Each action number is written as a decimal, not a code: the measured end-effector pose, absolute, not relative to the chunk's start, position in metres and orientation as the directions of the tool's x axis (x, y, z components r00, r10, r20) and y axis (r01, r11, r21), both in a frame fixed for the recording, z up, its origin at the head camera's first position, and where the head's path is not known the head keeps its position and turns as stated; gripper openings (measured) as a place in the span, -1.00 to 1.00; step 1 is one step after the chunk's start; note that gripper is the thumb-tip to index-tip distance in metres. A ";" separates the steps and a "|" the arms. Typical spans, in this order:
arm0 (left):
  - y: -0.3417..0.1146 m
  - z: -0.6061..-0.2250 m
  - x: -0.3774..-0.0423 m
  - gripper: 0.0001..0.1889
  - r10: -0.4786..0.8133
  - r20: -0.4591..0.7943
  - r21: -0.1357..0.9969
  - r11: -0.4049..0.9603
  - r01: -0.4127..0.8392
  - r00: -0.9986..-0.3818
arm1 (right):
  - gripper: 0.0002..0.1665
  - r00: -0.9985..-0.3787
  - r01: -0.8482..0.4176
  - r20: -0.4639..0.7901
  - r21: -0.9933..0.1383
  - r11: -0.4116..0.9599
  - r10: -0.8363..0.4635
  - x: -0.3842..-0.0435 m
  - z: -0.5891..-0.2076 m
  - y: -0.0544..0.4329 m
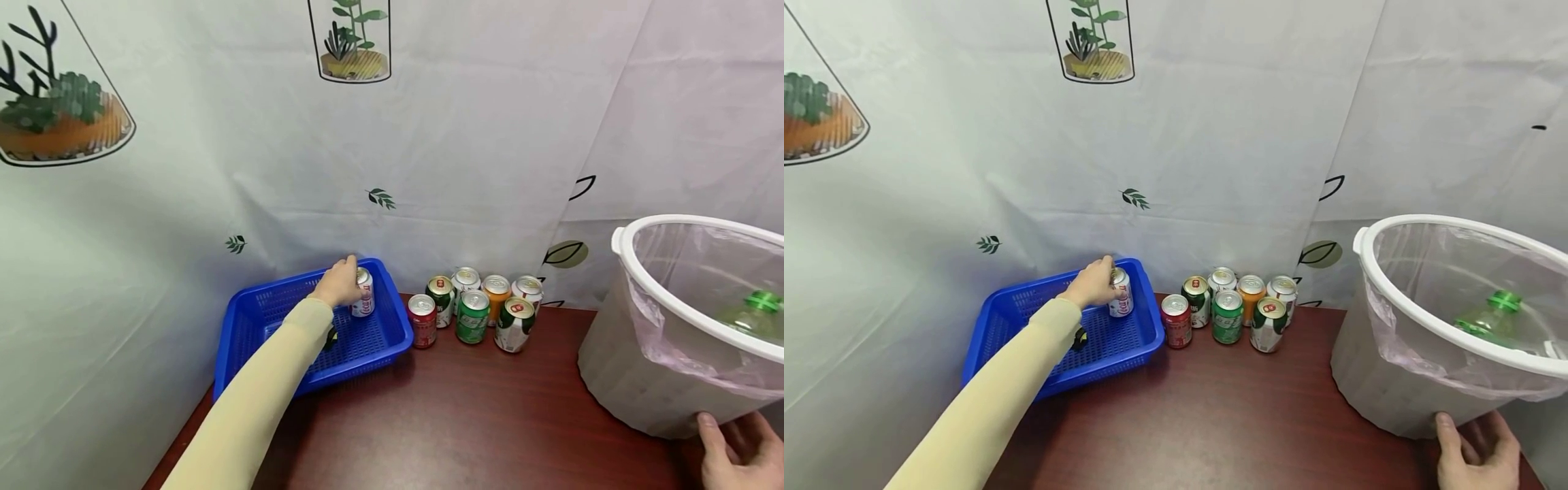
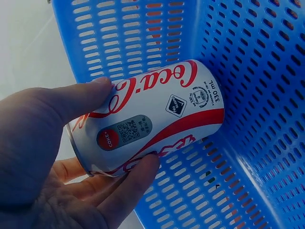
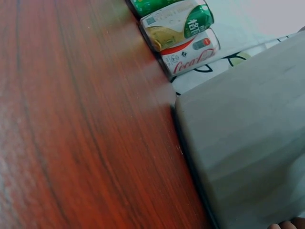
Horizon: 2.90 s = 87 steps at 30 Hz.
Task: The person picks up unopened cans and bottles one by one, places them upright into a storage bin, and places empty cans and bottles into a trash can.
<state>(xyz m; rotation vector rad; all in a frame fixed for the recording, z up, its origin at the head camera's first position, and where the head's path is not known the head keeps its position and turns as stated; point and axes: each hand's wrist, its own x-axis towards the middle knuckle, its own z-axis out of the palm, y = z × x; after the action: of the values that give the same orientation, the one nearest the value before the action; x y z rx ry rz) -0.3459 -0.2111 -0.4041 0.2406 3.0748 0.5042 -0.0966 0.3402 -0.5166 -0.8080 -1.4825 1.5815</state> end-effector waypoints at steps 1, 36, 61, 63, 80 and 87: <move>-0.211 -0.404 -0.345 -0.14 0.152 0.008 0.318 0.936 0.147 -0.988 | -0.24 -0.473 -0.130 0.071 -0.991 0.010 0.878 -0.097 -0.517 0.341; -0.123 -0.379 -0.282 -0.39 0.461 0.159 0.039 0.881 0.472 -0.873 | -0.22 -0.493 -0.175 0.061 -0.984 -0.030 0.868 -0.096 -0.516 0.343; -0.081 -0.392 -0.282 -0.27 0.420 -0.029 -0.109 0.901 0.421 -0.907 | -0.23 -0.489 -0.215 0.076 -0.976 -0.035 0.869 -0.096 -0.517 0.341; -0.080 -0.393 -0.282 -0.28 0.416 -0.027 -0.121 0.901 0.417 -0.909 | -0.23 -0.490 -0.218 0.075 -0.975 -0.039 0.869 -0.096 -0.516 0.340; -0.081 -0.403 -0.274 -0.28 0.482 0.046 -0.161 0.868 0.470 -0.875 | -0.24 -0.484 -0.227 0.062 -0.972 -0.057 0.873 -0.094 -0.516 0.340; -0.081 -0.404 -0.263 -0.32 0.521 0.109 -0.179 0.848 0.499 -0.847 | -0.24 -0.493 -0.226 0.067 -0.973 -0.053 0.868 -0.095 -0.519 0.343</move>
<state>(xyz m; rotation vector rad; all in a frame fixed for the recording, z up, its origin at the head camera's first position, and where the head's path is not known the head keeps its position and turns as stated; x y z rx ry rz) -0.2635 -0.0812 -0.4041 0.8797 3.1667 -0.2383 -0.0953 0.3429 -0.5186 -0.7316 -1.3886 1.6727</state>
